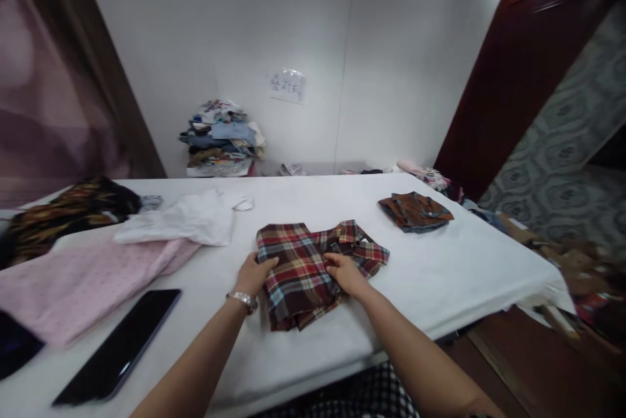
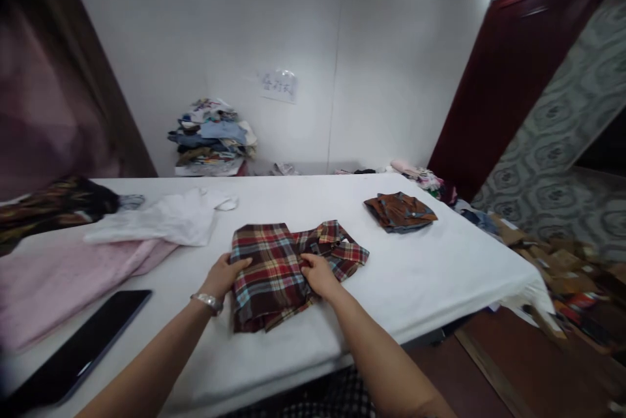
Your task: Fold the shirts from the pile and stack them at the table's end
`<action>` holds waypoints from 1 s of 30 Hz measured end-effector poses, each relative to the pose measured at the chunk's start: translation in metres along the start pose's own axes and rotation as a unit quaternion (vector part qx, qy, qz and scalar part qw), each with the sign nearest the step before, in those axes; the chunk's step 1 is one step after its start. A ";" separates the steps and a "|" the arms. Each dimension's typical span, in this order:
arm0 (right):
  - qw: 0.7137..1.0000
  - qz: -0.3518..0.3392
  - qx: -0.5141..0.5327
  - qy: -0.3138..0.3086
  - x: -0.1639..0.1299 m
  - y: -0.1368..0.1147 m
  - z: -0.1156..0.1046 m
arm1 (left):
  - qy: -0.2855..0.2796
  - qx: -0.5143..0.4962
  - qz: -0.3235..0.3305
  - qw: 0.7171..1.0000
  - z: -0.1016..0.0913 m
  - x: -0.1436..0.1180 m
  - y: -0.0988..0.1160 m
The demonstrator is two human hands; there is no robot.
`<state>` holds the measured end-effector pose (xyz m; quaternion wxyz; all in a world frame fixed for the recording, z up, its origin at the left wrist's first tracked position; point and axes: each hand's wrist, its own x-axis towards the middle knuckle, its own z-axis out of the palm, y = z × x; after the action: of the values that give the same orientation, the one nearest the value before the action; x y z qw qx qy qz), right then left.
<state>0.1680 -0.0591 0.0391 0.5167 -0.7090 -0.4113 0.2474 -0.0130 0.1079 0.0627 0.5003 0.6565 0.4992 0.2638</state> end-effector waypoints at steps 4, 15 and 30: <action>1.000 0.009 -0.020 -0.014 -0.001 -0.001 0.016 | -0.018 -0.007 -0.055 0.998 -0.020 -0.017 -0.024; 0.996 0.058 -0.011 0.071 -0.017 0.019 -0.027 | -0.060 0.122 0.021 0.991 0.000 -0.030 -0.006; 0.989 0.048 0.133 0.039 -0.002 0.008 0.004 | 0.011 0.123 0.057 0.991 -0.015 -0.027 -0.027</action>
<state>0.1668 -0.0599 0.0298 0.6093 -0.6622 -0.3199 0.2966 -0.0462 0.0889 0.0480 0.3941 0.7376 0.4950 0.2355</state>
